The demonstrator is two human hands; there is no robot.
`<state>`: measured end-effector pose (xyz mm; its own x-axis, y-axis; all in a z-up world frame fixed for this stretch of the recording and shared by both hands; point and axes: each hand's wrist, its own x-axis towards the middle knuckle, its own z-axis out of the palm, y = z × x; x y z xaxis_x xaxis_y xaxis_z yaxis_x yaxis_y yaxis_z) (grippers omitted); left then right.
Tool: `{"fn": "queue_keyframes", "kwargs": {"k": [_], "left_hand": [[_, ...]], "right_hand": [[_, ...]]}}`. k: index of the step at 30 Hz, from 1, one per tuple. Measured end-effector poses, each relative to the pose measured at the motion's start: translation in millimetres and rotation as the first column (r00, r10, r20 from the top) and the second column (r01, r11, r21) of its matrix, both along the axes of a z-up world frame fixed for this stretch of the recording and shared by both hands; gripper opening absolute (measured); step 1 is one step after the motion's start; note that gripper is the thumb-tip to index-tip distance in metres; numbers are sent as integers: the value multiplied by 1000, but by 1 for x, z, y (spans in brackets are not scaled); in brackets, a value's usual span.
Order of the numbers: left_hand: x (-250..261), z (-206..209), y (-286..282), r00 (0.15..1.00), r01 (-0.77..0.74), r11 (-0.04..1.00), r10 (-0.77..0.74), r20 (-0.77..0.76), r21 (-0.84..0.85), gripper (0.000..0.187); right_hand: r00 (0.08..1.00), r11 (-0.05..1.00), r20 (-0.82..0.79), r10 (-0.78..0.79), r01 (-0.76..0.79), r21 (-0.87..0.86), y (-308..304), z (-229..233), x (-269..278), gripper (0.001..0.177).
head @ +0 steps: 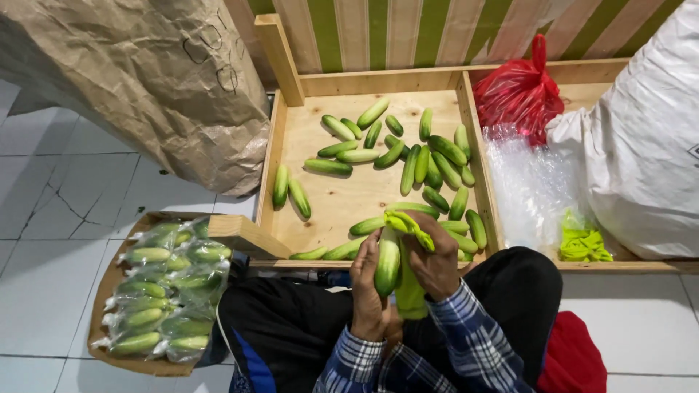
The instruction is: Packaging individual cucumbers into small plastic bags and placing them into a cardboard box
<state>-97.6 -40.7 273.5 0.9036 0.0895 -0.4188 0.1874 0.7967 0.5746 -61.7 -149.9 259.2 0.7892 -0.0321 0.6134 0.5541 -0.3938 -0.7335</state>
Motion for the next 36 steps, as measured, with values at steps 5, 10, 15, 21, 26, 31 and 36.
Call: {"fn": "queue_keyframes", "kwargs": {"k": [5, 10, 15, 21, 26, 31, 36], "left_hand": [[7, -25, 10, 994, -51, 996, 44, 99, 74, 38], [-6, 4, 11, 977, 62, 855, -158, 144, 515, 47], [-1, -3, -11, 999, 19, 1000, -19, 39, -11, 60], [9, -47, -2, 982, -68, 959, 16, 189, 275, 43], [-9, -24, -3, 953, -45, 858, -117, 280, 512, 41], [-5, -35, -20, 996, -86, 995, 87, 21, -54, 44], [-11, -25, -7, 981, 2, 939, -68, 181, 343, 46]], "right_hand": [[996, 996, -45, 73, -71, 48, 11, -17, -66, 29], [991, 989, 76, 109, -100, -110, 10, -13, -79, 28], [1000, 998, 1, 21, -21, 54, -10, -7, -15, 25], [997, 998, -47, 65, -65, -16, 1, -12, -76, 34], [996, 1000, 87, 19, -16, -25, 10, -13, -80, 27], [998, 995, -20, -62, 63, 73, -6, -22, -46, 27], [992, 977, -40, 122, -113, 179, 9, -19, -92, 30]]}}
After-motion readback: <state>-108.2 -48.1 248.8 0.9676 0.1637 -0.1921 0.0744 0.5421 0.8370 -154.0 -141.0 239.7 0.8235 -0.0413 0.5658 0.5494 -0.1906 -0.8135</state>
